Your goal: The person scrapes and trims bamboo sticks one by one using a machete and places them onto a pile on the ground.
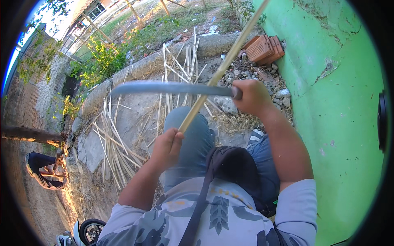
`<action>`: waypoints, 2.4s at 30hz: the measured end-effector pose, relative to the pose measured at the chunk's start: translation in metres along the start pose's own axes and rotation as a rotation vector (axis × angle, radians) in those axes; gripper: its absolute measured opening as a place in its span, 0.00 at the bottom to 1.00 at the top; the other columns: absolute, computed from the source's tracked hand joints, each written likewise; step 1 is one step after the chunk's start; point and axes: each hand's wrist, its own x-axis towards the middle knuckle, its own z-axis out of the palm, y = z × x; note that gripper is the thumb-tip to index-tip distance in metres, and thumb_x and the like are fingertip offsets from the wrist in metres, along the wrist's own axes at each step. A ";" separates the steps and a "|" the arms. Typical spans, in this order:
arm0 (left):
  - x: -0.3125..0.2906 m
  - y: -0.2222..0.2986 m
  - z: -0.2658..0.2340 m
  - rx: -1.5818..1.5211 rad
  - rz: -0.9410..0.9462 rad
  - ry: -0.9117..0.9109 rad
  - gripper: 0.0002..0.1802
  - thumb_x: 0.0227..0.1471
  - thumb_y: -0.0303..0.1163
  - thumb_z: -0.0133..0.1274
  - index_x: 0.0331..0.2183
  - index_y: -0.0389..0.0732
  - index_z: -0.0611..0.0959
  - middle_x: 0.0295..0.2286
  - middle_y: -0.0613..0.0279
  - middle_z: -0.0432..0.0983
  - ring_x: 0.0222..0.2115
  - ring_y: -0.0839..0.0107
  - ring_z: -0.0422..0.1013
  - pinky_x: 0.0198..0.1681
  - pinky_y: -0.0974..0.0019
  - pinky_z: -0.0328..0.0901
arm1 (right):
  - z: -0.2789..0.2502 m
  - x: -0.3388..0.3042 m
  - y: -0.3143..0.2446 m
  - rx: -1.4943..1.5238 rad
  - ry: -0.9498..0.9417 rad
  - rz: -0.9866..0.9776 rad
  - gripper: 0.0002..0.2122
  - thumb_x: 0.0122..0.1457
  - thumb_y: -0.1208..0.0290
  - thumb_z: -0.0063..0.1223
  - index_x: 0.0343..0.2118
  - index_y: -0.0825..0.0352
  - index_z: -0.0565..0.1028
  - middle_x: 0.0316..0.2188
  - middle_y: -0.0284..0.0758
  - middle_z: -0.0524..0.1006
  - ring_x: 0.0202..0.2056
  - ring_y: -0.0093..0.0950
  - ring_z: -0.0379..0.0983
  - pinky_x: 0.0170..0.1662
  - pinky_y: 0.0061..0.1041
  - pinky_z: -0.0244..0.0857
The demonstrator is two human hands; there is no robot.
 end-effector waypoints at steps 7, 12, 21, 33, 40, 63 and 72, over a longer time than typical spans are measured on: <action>-0.002 -0.006 0.003 -0.062 -0.035 -0.033 0.15 0.67 0.38 0.47 0.35 0.36 0.77 0.20 0.70 0.70 0.21 0.81 0.64 0.25 0.72 0.61 | 0.001 0.001 -0.004 -0.030 -0.026 -0.057 0.05 0.50 0.67 0.57 0.25 0.61 0.76 0.21 0.41 0.77 0.27 0.46 0.76 0.31 0.44 0.69; 0.005 -0.007 0.001 -0.010 -0.002 -0.031 0.15 0.67 0.39 0.47 0.35 0.36 0.77 0.20 0.71 0.69 0.21 0.82 0.63 0.25 0.74 0.60 | -0.001 0.002 0.008 -0.119 0.013 0.064 0.05 0.50 0.66 0.58 0.25 0.61 0.76 0.20 0.40 0.77 0.26 0.45 0.76 0.31 0.44 0.70; 0.002 -0.005 0.001 -0.056 -0.027 -0.060 0.16 0.67 0.40 0.47 0.37 0.36 0.77 0.21 0.73 0.69 0.21 0.82 0.62 0.25 0.74 0.60 | -0.001 0.000 0.015 -0.088 0.020 -0.007 0.05 0.52 0.67 0.56 0.24 0.60 0.76 0.20 0.40 0.76 0.25 0.44 0.76 0.31 0.44 0.70; 0.002 -0.019 -0.003 -0.149 -0.120 -0.048 0.15 0.66 0.41 0.48 0.37 0.37 0.77 0.22 0.70 0.70 0.22 0.81 0.63 0.26 0.73 0.61 | 0.000 0.000 0.016 -0.079 -0.018 0.024 0.06 0.50 0.66 0.58 0.26 0.61 0.76 0.21 0.42 0.78 0.27 0.46 0.77 0.31 0.44 0.70; -0.003 -0.012 0.006 -0.240 -0.092 -0.048 0.14 0.67 0.41 0.47 0.37 0.39 0.75 0.22 0.76 0.66 0.20 0.86 0.59 0.23 0.77 0.57 | 0.000 0.000 0.013 -0.107 -0.014 -0.037 0.05 0.50 0.66 0.58 0.26 0.61 0.76 0.21 0.40 0.77 0.27 0.45 0.77 0.31 0.44 0.70; -0.011 -0.013 0.001 -0.113 -0.103 -0.130 0.15 0.67 0.40 0.48 0.37 0.38 0.77 0.21 0.74 0.68 0.20 0.85 0.61 0.24 0.75 0.59 | -0.001 0.000 0.022 -0.077 -0.021 0.029 0.05 0.53 0.68 0.56 0.25 0.63 0.75 0.20 0.42 0.76 0.26 0.45 0.76 0.29 0.44 0.68; -0.013 -0.021 0.000 -0.095 -0.145 -0.121 0.13 0.65 0.37 0.48 0.38 0.35 0.78 0.21 0.62 0.73 0.23 0.74 0.68 0.29 0.65 0.65 | 0.008 0.001 0.006 -0.175 -0.121 -0.159 0.05 0.50 0.65 0.59 0.25 0.60 0.77 0.22 0.41 0.78 0.27 0.43 0.78 0.32 0.42 0.71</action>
